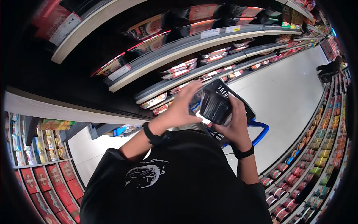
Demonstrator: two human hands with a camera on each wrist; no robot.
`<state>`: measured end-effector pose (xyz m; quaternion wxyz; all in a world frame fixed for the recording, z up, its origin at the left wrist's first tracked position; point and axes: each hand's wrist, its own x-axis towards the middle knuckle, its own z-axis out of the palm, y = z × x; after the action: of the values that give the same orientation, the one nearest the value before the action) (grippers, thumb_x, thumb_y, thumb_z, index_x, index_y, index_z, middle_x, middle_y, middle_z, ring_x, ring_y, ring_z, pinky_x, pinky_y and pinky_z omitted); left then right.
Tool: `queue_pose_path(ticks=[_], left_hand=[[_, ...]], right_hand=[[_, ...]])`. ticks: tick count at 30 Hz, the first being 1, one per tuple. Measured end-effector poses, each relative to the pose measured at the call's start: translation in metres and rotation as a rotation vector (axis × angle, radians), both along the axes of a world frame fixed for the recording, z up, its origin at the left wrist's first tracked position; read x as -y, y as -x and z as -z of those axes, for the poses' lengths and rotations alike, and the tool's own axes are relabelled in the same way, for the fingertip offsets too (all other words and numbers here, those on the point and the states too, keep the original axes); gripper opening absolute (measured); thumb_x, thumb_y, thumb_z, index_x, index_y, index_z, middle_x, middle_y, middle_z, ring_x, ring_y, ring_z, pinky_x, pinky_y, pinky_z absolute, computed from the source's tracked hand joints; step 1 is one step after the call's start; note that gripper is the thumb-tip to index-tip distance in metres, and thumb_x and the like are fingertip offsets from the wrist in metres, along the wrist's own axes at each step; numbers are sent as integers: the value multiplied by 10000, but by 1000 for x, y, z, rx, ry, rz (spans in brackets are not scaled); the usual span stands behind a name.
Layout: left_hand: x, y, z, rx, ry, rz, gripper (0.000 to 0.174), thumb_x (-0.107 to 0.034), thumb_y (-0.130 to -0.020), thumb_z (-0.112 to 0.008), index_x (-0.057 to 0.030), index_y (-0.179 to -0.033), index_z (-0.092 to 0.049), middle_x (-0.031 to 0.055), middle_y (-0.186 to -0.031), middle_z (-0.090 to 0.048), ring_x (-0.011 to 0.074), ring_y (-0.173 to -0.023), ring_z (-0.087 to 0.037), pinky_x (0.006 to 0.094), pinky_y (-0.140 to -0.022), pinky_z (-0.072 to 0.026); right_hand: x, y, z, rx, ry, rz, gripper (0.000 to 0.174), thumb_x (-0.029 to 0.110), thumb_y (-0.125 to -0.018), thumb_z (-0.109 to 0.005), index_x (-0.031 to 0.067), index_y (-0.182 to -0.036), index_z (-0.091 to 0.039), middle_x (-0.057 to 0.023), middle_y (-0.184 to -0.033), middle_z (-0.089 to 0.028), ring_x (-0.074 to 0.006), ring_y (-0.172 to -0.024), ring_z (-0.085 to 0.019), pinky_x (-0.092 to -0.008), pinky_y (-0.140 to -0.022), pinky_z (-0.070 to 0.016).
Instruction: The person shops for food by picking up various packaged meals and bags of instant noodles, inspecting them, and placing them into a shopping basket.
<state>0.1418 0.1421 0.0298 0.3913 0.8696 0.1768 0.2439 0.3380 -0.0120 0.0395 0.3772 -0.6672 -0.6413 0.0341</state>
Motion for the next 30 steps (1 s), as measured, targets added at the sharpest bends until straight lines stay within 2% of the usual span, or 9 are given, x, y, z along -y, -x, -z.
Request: queue_pose_path(ticks=[3,10,12,14,17,18,23,26,30], left_hand=[[13,-16,1,-166,-83,227,1063,-228,-630,-871,-56,-1508,-297,219,-1464,-372,410,-1377,-350,468,-1122,-306],[37,-49,23,-198,-153,293,1129,-260,-591,-896,-29,-1505,-274,206,-1429,-382,406,-1362,-348,507,-1096,-289],[35,-60,42,-141,72,197,1009,-390,-687,-861,-34,-1461,-320,222,-1426,-369,395,-1366,-346,499,-1122,-282],[26,-74,90,-100,320,-77,974,-522,-772,-785,-12,-1463,-325,237,-1427,-364,372,-1327,-406,512,-1072,-367],[25,-77,56,-448,1214,-88,952,-687,-888,-555,-1,-1483,-268,208,-1363,-467,322,-1170,-561,468,-893,-533],[18,-84,50,-545,1425,104,853,-626,-911,-576,-11,-1444,-320,175,-1283,-554,297,-1105,-613,459,-840,-568],[39,-111,64,-360,1713,-1,354,-271,-949,-623,-61,-1231,-586,76,-1063,-702,195,-977,-688,413,-855,-580],[44,-115,86,-298,1487,-24,390,-261,-944,-630,-52,-1267,-566,85,-1128,-694,189,-996,-686,381,-881,-568],[30,-119,113,-398,1334,-109,516,-245,-918,-647,-95,-1380,-473,85,-1249,-640,169,-1014,-681,346,-843,-571]], right_hand=[[8,-3,8,-24,100,-55,980,148,-568,-850,1,-1415,-378,-215,-1252,-531,-401,-1138,-529,-452,-996,-432],[28,-9,40,-175,184,-94,1002,131,-559,-855,24,-1421,-356,-216,-1279,-521,-399,-1177,-521,-456,-1019,-423],[37,-12,54,-144,171,-31,985,109,-558,-849,27,-1412,-365,-208,-1293,-513,-410,-1193,-507,-473,-1028,-413],[41,-12,61,-139,125,3,968,84,-550,-842,43,-1401,-383,-194,-1292,-510,-412,-1193,-499,-491,-1033,-396],[49,-17,63,-62,97,-7,913,79,-553,-833,72,-1372,-430,-184,-1268,-513,-385,-1202,-498,-506,-1050,-358],[49,-23,62,-33,105,-25,874,87,-569,-822,81,-1360,-448,-164,-1266,-516,-385,-1189,-499,-513,-1041,-369],[65,-43,78,112,6,-44,651,100,-636,-777,72,-1242,-539,-122,-1212,-523,-327,-1201,-500,-496,-1039,-380],[81,-67,71,-39,105,-122,554,119,-667,-761,85,-1190,-583,-116,-1204,-535,-320,-1196,-509,-497,-1034,-389],[127,-117,92,-51,51,632,523,140,-742,-759,41,-1221,-576,-185,-1275,-538,-374,-1208,-496,-483,-1035,-376]])
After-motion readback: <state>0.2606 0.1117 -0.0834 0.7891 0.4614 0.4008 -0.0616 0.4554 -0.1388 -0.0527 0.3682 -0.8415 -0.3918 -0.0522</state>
